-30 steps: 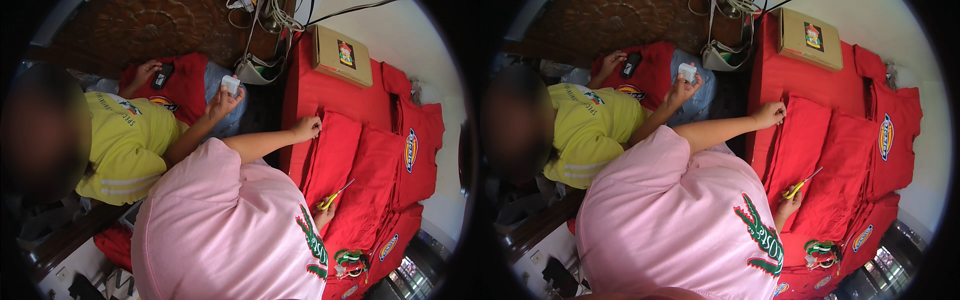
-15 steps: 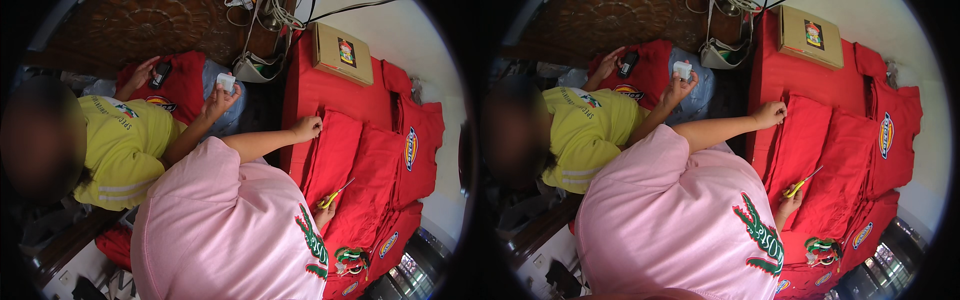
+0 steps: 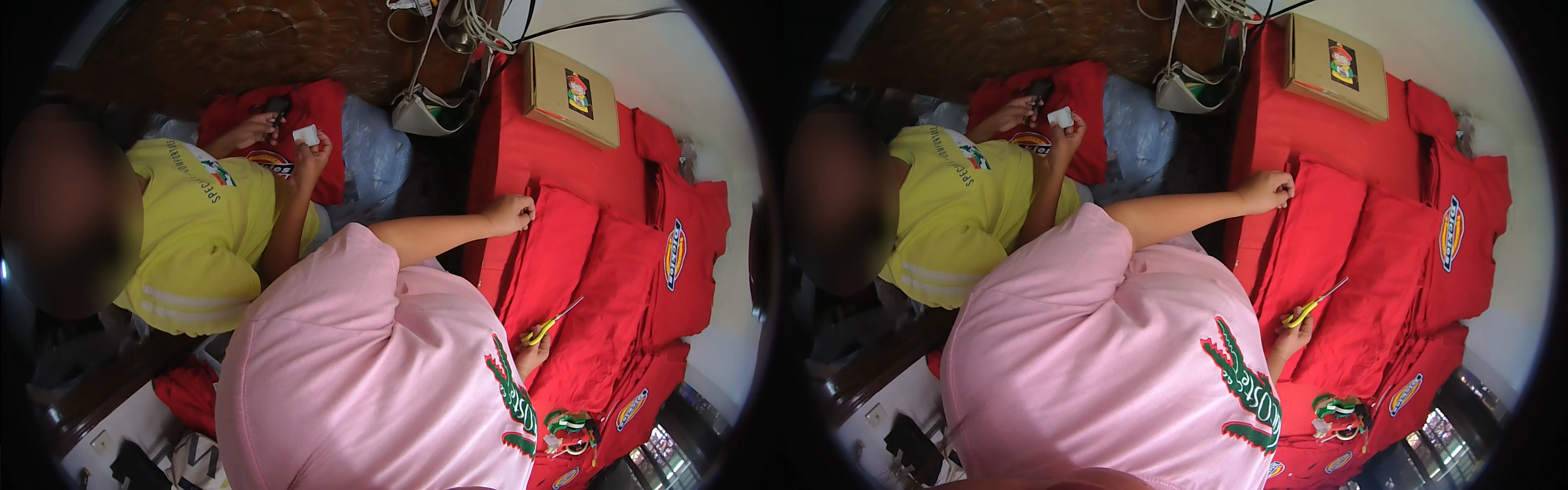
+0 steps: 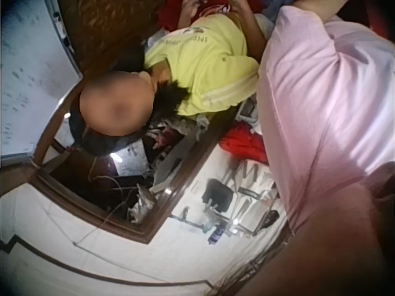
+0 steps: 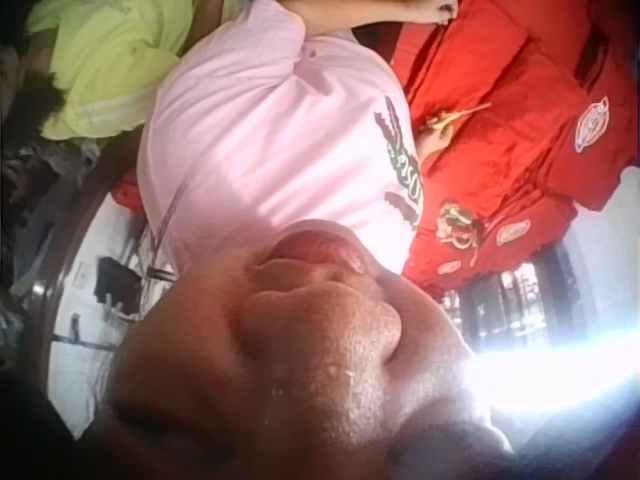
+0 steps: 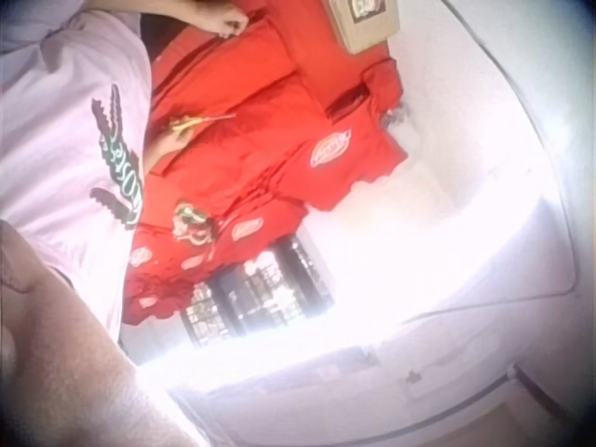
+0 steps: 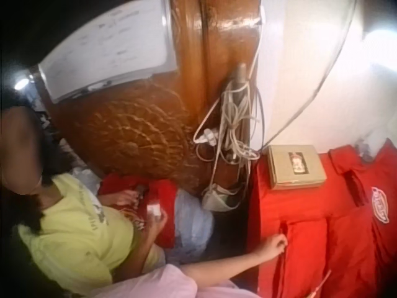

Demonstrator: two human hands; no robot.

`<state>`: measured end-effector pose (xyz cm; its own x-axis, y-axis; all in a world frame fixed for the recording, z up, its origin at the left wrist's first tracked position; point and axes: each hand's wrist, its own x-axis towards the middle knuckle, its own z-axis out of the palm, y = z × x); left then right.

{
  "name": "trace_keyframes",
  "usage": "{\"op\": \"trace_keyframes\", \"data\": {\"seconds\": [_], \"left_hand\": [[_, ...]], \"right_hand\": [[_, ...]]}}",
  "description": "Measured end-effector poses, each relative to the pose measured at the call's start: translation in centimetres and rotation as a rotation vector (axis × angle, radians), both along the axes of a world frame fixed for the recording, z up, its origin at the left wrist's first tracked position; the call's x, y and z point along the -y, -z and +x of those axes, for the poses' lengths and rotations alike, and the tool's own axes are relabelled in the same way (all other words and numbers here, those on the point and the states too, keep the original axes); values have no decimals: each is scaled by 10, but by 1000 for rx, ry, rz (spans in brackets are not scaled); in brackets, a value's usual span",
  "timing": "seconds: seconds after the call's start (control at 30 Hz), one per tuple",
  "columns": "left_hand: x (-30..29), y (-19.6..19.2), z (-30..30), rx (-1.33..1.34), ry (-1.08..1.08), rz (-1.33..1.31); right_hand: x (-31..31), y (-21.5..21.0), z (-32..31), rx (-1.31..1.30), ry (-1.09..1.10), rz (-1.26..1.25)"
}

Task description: The person uses yellow-handled scissors to trim loose threads and tags from red t-shirts on a table. They then fold the shirts and stack them. Another person is visible nearby handling similar shirts.

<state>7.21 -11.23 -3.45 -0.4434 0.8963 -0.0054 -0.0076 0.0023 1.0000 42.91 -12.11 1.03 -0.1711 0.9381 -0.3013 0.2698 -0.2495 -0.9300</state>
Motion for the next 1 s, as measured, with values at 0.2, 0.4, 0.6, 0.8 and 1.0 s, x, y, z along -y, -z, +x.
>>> {"op": "trace_keyframes", "data": {"seconds": [0.2,0.4,0.6,0.8,1.0], "left_hand": [[1,1,-1,-2,9,-3],[0,7,1,6,-5,18],[0,5,2,-24,-19,34],[-2,19,8,16,4,40],[-12,18,-4,49,154,24]], "right_hand": [[-5,8,8,-46,-34,-7],[-4,14,14,-111,-47,7],[-2,15,15,-115,-35,23],[2,1,5,-95,-20,33],[15,-1,-14,-198,37,116]]}}
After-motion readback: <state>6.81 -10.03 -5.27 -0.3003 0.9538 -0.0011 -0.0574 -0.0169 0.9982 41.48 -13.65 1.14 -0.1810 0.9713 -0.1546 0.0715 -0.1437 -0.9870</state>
